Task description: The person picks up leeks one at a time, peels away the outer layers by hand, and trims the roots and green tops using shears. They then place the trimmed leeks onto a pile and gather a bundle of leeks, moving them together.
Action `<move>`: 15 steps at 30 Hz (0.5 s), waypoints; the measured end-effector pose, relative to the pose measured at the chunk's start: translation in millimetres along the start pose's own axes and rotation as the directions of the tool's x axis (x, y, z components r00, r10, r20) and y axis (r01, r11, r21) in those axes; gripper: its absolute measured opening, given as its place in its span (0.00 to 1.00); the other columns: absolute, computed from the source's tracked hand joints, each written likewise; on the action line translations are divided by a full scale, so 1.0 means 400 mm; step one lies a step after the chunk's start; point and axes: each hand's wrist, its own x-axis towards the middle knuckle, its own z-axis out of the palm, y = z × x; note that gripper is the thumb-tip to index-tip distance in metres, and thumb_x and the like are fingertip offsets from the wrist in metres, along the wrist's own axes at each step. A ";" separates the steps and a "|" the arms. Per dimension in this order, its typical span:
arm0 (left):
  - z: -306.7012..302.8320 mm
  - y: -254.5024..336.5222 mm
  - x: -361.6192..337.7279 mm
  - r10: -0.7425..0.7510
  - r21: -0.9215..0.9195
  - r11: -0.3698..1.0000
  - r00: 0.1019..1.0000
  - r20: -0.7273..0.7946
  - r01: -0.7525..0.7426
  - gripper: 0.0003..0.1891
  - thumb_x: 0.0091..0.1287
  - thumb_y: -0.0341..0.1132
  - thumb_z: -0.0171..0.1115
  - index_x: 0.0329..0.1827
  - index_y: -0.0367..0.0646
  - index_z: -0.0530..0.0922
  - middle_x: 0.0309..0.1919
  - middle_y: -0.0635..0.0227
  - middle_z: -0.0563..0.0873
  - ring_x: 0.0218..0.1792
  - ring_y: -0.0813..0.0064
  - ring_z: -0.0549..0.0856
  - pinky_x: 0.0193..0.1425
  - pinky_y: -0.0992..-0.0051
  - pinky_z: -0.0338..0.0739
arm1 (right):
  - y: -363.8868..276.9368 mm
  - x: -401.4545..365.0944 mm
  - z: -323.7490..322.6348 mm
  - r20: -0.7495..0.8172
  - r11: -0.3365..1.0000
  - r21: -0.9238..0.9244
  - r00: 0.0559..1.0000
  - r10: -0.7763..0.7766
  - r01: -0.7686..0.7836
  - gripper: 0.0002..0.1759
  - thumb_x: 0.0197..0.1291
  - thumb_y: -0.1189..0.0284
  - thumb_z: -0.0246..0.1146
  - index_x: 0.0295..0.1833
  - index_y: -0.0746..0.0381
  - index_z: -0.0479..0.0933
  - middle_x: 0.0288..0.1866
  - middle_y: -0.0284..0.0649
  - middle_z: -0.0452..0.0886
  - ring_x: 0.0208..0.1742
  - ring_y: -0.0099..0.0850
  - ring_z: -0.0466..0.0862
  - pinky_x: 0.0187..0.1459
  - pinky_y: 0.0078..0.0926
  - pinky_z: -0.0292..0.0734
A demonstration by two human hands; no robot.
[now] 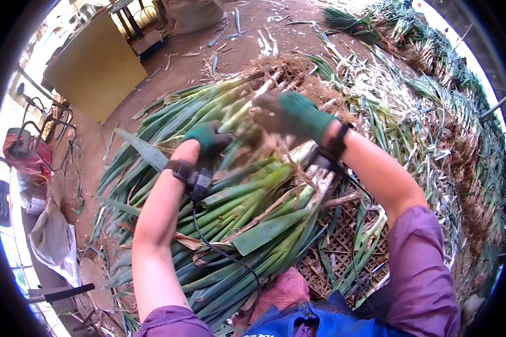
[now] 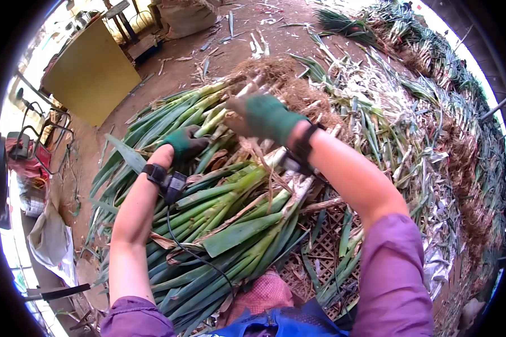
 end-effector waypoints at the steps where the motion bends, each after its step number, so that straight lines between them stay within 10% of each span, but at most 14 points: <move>1: 0.009 0.007 -0.011 -0.013 -0.049 0.999 1.000 0.025 0.014 0.27 0.63 0.53 0.65 0.58 0.44 0.81 0.40 0.56 0.89 0.42 0.64 0.86 0.52 0.65 0.78 | 0.010 0.064 0.028 -0.032 0.994 -0.105 0.999 -0.039 0.035 0.22 0.70 0.52 0.52 0.49 0.58 0.82 0.54 0.49 0.84 0.55 0.43 0.85 0.59 0.43 0.78; 6: 0.060 -0.010 -0.027 -0.021 0.213 0.975 0.985 -0.172 0.058 0.37 0.61 0.65 0.61 0.69 0.53 0.76 0.72 0.50 0.69 0.73 0.48 0.67 0.77 0.56 0.60 | 0.016 0.237 0.153 0.339 0.904 -0.303 0.853 0.397 -0.300 0.31 0.71 0.49 0.46 0.63 0.59 0.80 0.68 0.46 0.79 0.66 0.41 0.80 0.72 0.48 0.63; 10: 0.075 -0.005 -0.024 -0.094 0.353 0.921 0.975 -0.203 0.163 0.40 0.61 0.71 0.55 0.72 0.58 0.74 0.79 0.56 0.58 0.79 0.52 0.58 0.80 0.51 0.50 | 0.011 0.253 0.190 0.294 0.867 -0.382 0.847 0.443 -0.321 0.28 0.69 0.54 0.48 0.62 0.57 0.82 0.65 0.44 0.81 0.65 0.40 0.81 0.68 0.43 0.68; 15: 0.105 0.007 -0.043 -0.087 0.234 0.965 0.987 -0.131 0.117 0.40 0.57 0.71 0.59 0.69 0.59 0.77 0.72 0.49 0.68 0.74 0.51 0.66 0.77 0.57 0.61 | 0.004 0.174 0.175 0.310 0.856 -0.392 0.828 0.468 -0.337 0.27 0.67 0.54 0.49 0.60 0.56 0.83 0.63 0.44 0.82 0.64 0.40 0.82 0.68 0.42 0.68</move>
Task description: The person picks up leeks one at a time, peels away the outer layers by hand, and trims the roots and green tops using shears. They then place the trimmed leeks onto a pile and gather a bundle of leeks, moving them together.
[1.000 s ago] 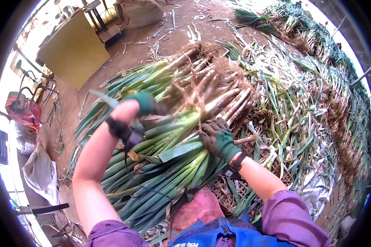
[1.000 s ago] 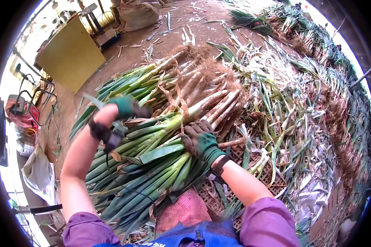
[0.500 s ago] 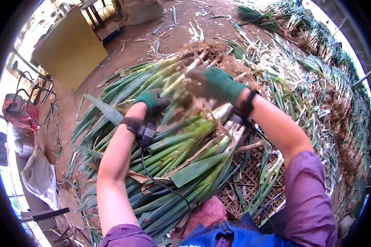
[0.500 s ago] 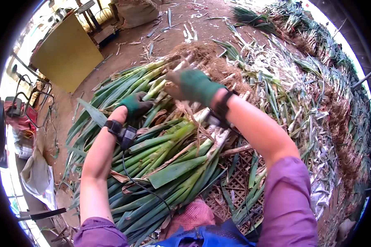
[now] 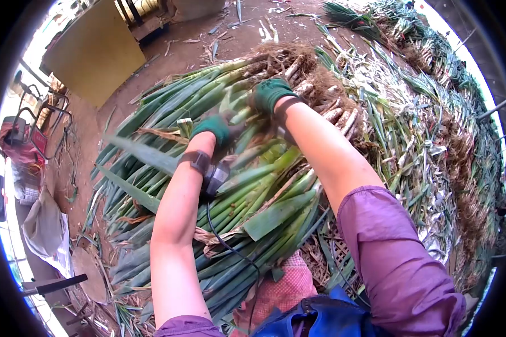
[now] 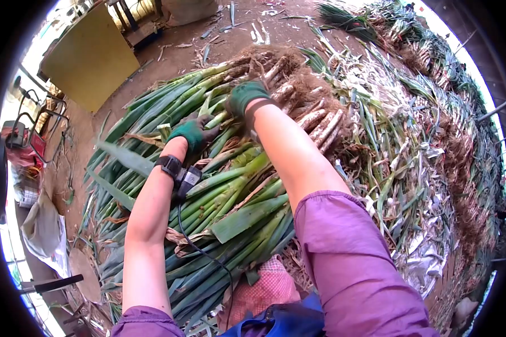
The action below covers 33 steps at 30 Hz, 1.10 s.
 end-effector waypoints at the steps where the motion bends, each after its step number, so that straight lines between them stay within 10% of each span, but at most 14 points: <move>1: -0.002 0.019 -0.015 0.006 0.019 1.000 1.000 0.024 -0.007 0.40 0.56 0.71 0.59 0.69 0.59 0.77 0.72 0.49 0.69 0.74 0.51 0.67 0.76 0.57 0.62 | 0.008 -0.025 -0.001 0.009 1.000 -0.020 1.000 0.006 -0.006 0.27 0.67 0.54 0.49 0.60 0.56 0.83 0.63 0.44 0.83 0.65 0.40 0.82 0.68 0.41 0.67; 7: 0.027 0.130 -0.166 0.073 0.148 0.988 0.988 -0.132 -0.053 0.31 0.56 0.64 0.64 0.60 0.60 0.83 0.66 0.52 0.74 0.67 0.46 0.71 0.72 0.54 0.65 | 0.032 -0.193 -0.005 0.027 0.999 -0.033 0.999 -0.027 0.028 0.28 0.68 0.55 0.46 0.60 0.57 0.83 0.64 0.48 0.80 0.65 0.43 0.81 0.67 0.41 0.70; 11: 0.075 0.135 -0.197 0.036 0.151 0.988 0.993 -0.113 -0.018 0.35 0.57 0.65 0.63 0.68 0.65 0.77 0.81 0.46 0.51 0.79 0.40 0.52 0.81 0.52 0.51 | 0.043 -0.246 0.040 -0.095 0.999 -0.039 0.995 -0.008 0.004 0.29 0.70 0.54 0.44 0.66 0.57 0.78 0.67 0.43 0.79 0.68 0.37 0.78 0.71 0.39 0.60; 15: 0.064 0.152 -0.231 0.232 0.460 0.886 0.907 -0.352 -0.048 0.37 0.56 0.65 0.65 0.70 0.64 0.75 0.79 0.46 0.55 0.78 0.43 0.56 0.79 0.53 0.56 | 0.047 -0.290 0.025 -0.131 0.999 0.025 0.991 -0.020 0.023 0.29 0.70 0.54 0.45 0.66 0.58 0.78 0.67 0.45 0.79 0.72 0.37 0.73 0.72 0.40 0.59; 23: 0.029 0.102 -0.161 0.126 0.172 0.981 0.968 -0.219 -0.089 0.49 0.53 0.67 0.69 0.70 0.40 0.70 0.68 0.45 0.72 0.71 0.49 0.69 0.75 0.56 0.63 | 0.062 -0.149 0.002 0.002 0.978 0.202 0.998 -0.061 0.059 0.33 0.62 0.41 0.52 0.62 0.50 0.82 0.62 0.46 0.82 0.64 0.43 0.81 0.68 0.39 0.68; 24: -0.010 0.057 -0.091 0.189 0.160 0.968 0.981 0.044 -0.194 0.48 0.55 0.68 0.67 0.71 0.41 0.71 0.70 0.46 0.71 0.72 0.50 0.69 0.76 0.58 0.63 | 0.068 -0.121 0.009 0.018 0.986 0.163 0.999 -0.049 0.045 0.33 0.62 0.41 0.52 0.62 0.50 0.82 0.62 0.46 0.82 0.64 0.43 0.81 0.68 0.39 0.69; 27: -0.096 -0.002 -0.091 0.155 0.116 0.985 0.950 -0.269 -0.128 0.40 0.62 0.63 0.64 0.70 0.43 0.72 0.68 0.48 0.75 0.68 0.49 0.73 0.75 0.60 0.65 | 0.050 -0.083 -0.006 0.120 0.993 0.112 0.992 -0.045 0.032 0.33 0.64 0.39 0.55 0.62 0.51 0.81 0.64 0.45 0.81 0.64 0.43 0.80 0.67 0.35 0.71; 28: -0.108 -0.056 -0.042 0.160 -0.107 0.980 0.985 -0.069 -0.167 0.43 0.61 0.65 0.64 0.71 0.41 0.72 0.66 0.46 0.77 0.67 0.48 0.75 0.75 0.61 0.65 | 0.061 -0.074 -0.006 0.107 0.962 0.273 0.993 -0.046 0.015 0.32 0.63 0.41 0.58 0.61 0.52 0.81 0.64 0.45 0.80 0.65 0.42 0.80 0.66 0.33 0.72; 33: -0.019 -0.084 -0.015 -0.033 0.113 0.993 0.997 -0.066 0.041 0.44 0.56 0.71 0.63 0.66 0.45 0.78 0.66 0.52 0.78 0.67 0.53 0.76 0.72 0.58 0.67 | 0.046 0.013 0.032 0.158 0.988 0.149 0.987 0.009 -0.033 0.30 0.64 0.44 0.58 0.62 0.52 0.81 0.64 0.46 0.80 0.65 0.44 0.80 0.66 0.37 0.72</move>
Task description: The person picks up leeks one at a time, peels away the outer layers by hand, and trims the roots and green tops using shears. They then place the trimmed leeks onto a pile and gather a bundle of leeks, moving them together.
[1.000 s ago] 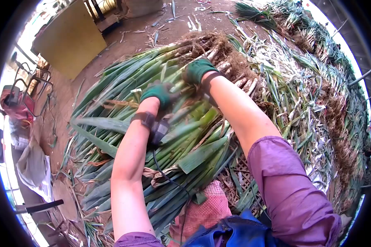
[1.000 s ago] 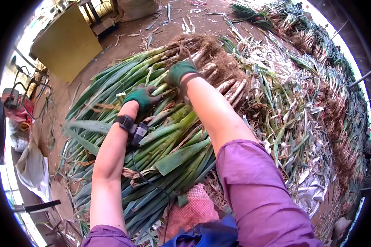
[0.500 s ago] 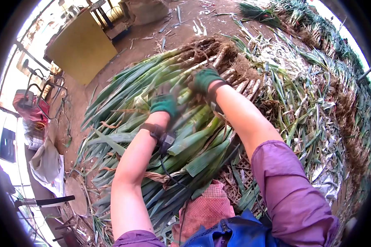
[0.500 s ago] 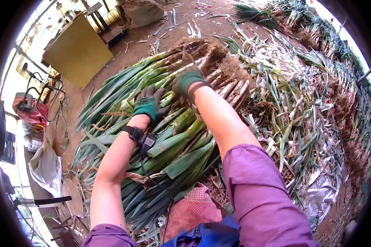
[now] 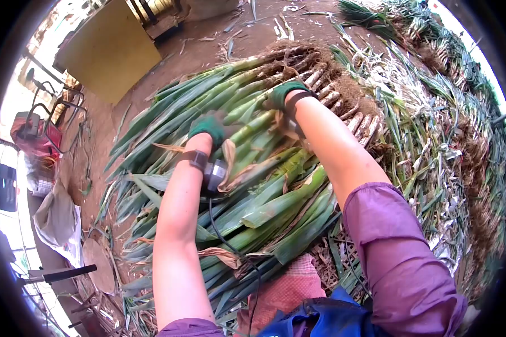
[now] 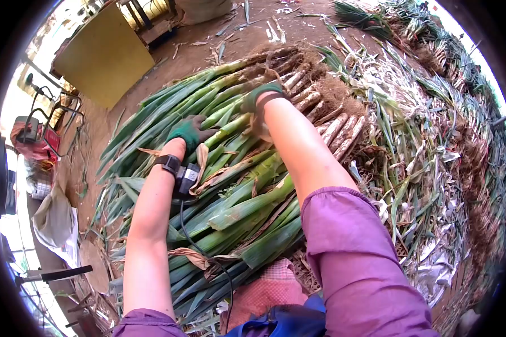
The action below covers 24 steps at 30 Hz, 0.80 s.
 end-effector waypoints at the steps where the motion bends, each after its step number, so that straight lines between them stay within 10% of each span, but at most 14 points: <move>1: 0.004 0.013 -0.027 -0.006 0.066 0.998 0.996 -0.091 0.012 0.42 0.56 0.71 0.63 0.65 0.48 0.79 0.67 0.56 0.78 0.69 0.54 0.75 0.73 0.56 0.65 | -0.020 -0.008 -0.006 -0.001 0.998 -0.064 1.000 0.014 -0.014 0.30 0.65 0.44 0.56 0.64 0.52 0.80 0.66 0.43 0.79 0.67 0.42 0.78 0.69 0.39 0.67; 3: 0.028 0.017 -0.039 0.026 0.101 0.995 0.984 -0.174 -0.008 0.37 0.55 0.68 0.65 0.60 0.53 0.82 0.68 0.61 0.77 0.70 0.56 0.73 0.73 0.54 0.63 | -0.042 -0.037 -0.012 -0.008 0.980 -0.189 0.998 0.057 -0.057 0.31 0.69 0.46 0.51 0.69 0.50 0.77 0.71 0.39 0.77 0.72 0.38 0.75 0.75 0.42 0.57; 9: 0.032 0.073 -0.121 0.045 -0.155 0.987 0.998 -0.032 -0.050 0.34 0.57 0.60 0.67 0.60 0.45 0.81 0.53 0.52 0.86 0.55 0.50 0.84 0.60 0.60 0.76 | -0.004 -0.181 0.026 -0.070 0.974 -0.216 0.996 0.048 -0.062 0.27 0.66 0.49 0.54 0.60 0.55 0.82 0.65 0.45 0.80 0.65 0.42 0.81 0.66 0.40 0.72; 15: 0.062 0.263 -0.342 0.132 0.085 0.988 0.990 -0.049 -0.127 0.21 0.58 0.57 0.65 0.43 0.51 0.85 0.41 0.53 0.88 0.47 0.51 0.87 0.53 0.57 0.79 | 0.124 -0.375 0.168 0.049 0.994 -0.079 0.996 -0.072 0.076 0.25 0.66 0.52 0.54 0.58 0.54 0.83 0.63 0.45 0.82 0.63 0.42 0.82 0.66 0.40 0.73; 18: 0.124 0.324 -0.457 0.135 0.000 0.991 0.991 -0.024 -0.135 0.21 0.58 0.56 0.66 0.45 0.51 0.86 0.42 0.53 0.89 0.47 0.51 0.87 0.54 0.57 0.79 | 0.182 -0.480 0.247 0.170 0.928 -0.263 0.959 -0.225 0.264 0.34 0.49 0.55 0.76 0.61 0.53 0.78 0.60 0.44 0.82 0.61 0.44 0.83 0.62 0.40 0.78; 24: 0.223 0.424 -0.681 0.174 -0.150 0.973 0.985 -0.006 -0.173 0.22 0.60 0.53 0.64 0.49 0.48 0.85 0.44 0.52 0.88 0.47 0.51 0.87 0.54 0.58 0.79 | 0.220 -0.755 0.337 0.092 1.000 -0.012 0.996 0.012 -0.011 0.30 0.67 0.52 0.47 0.63 0.56 0.81 0.67 0.46 0.79 0.70 0.42 0.77 0.70 0.43 0.67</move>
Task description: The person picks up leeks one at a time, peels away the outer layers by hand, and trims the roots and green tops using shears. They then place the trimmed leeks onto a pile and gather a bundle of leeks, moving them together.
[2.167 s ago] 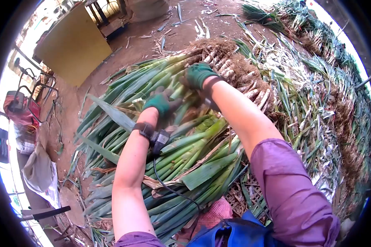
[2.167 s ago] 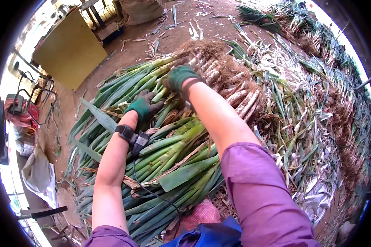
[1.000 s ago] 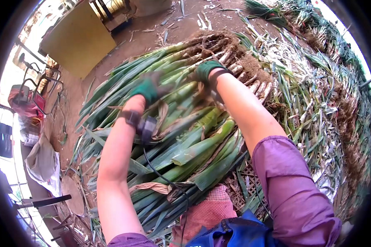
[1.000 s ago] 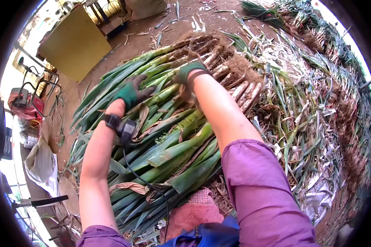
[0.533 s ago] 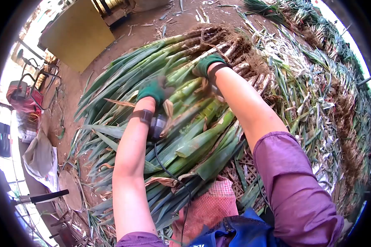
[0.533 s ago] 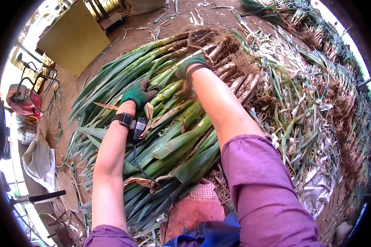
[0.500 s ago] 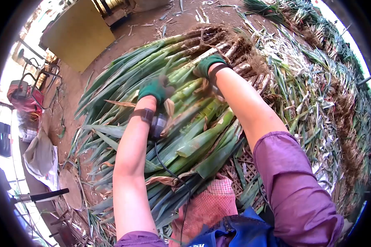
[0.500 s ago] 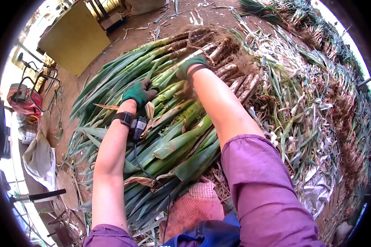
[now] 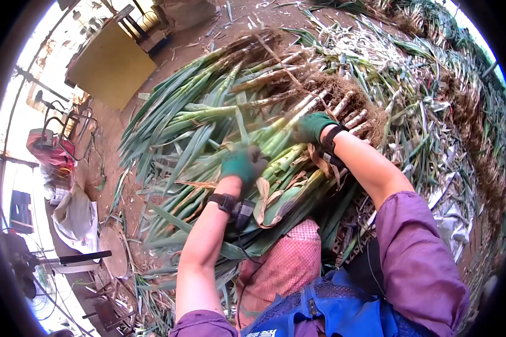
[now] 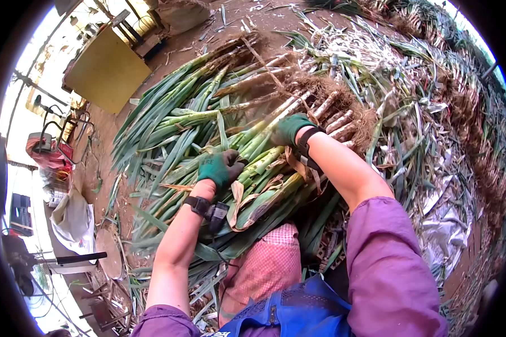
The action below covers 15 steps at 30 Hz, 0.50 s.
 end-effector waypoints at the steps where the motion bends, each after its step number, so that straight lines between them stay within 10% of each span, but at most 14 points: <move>1: 0.020 0.001 0.000 -0.018 0.016 1.000 1.000 -0.007 0.018 0.22 0.60 0.53 0.64 0.49 0.48 0.85 0.44 0.52 0.88 0.47 0.50 0.87 0.54 0.58 0.79 | 0.005 -0.015 0.013 -0.036 1.000 0.002 0.999 0.013 -0.013 0.29 0.67 0.52 0.47 0.63 0.56 0.81 0.68 0.46 0.78 0.70 0.42 0.77 0.70 0.43 0.67; 5: 0.048 0.009 0.034 -0.088 0.126 0.987 0.994 -0.061 0.095 0.20 0.61 0.51 0.63 0.50 0.49 0.83 0.46 0.51 0.88 0.48 0.49 0.86 0.56 0.57 0.79 | 0.007 -0.039 0.046 -0.110 0.990 -0.139 0.993 -0.030 0.014 0.27 0.64 0.53 0.56 0.62 0.56 0.81 0.68 0.46 0.78 0.71 0.44 0.75 0.69 0.46 0.68; 6: 0.061 0.003 0.051 -0.125 0.173 0.976 0.990 -0.070 0.136 0.17 0.63 0.49 0.62 0.48 0.51 0.85 0.46 0.50 0.88 0.50 0.46 0.86 0.59 0.55 0.79 | 0.010 -0.079 0.079 -0.371 0.994 -0.012 0.923 -0.104 0.107 0.25 0.62 0.55 0.60 0.59 0.56 0.83 0.66 0.45 0.79 0.70 0.45 0.75 0.68 0.45 0.69; 10: 0.047 0.011 0.019 -0.126 0.219 0.966 0.989 -0.076 0.140 0.20 0.65 0.50 0.57 0.56 0.55 0.83 0.63 0.57 0.80 0.64 0.50 0.78 0.69 0.56 0.72 | 0.065 -0.302 0.249 -0.935 0.868 0.037 0.323 -0.145 0.496 0.15 0.58 0.63 0.67 0.49 0.55 0.81 0.54 0.45 0.82 0.58 0.49 0.79 0.59 0.46 0.75; 13: 0.028 0.019 -0.023 -0.027 0.186 0.981 0.991 -0.129 0.051 0.30 0.64 0.52 0.60 0.67 0.48 0.77 0.64 0.53 0.81 0.66 0.53 0.78 0.72 0.61 0.69 | 0.146 -0.588 0.438 -0.836 0.883 0.275 0.548 0.024 0.381 0.21 0.62 0.60 0.65 0.55 0.63 0.78 0.52 0.51 0.82 0.54 0.51 0.81 0.57 0.44 0.77; 15: 0.011 0.064 -0.051 0.073 0.023 0.997 0.982 -0.172 -0.070 0.31 0.63 0.51 0.65 0.65 0.41 0.78 0.62 0.51 0.82 0.64 0.56 0.80 0.71 0.63 0.71 | 0.154 -0.753 0.571 -0.215 0.807 0.544 0.891 0.400 -0.231 0.33 0.62 0.48 0.59 0.57 0.68 0.77 0.54 0.62 0.81 0.56 0.56 0.82 0.57 0.48 0.77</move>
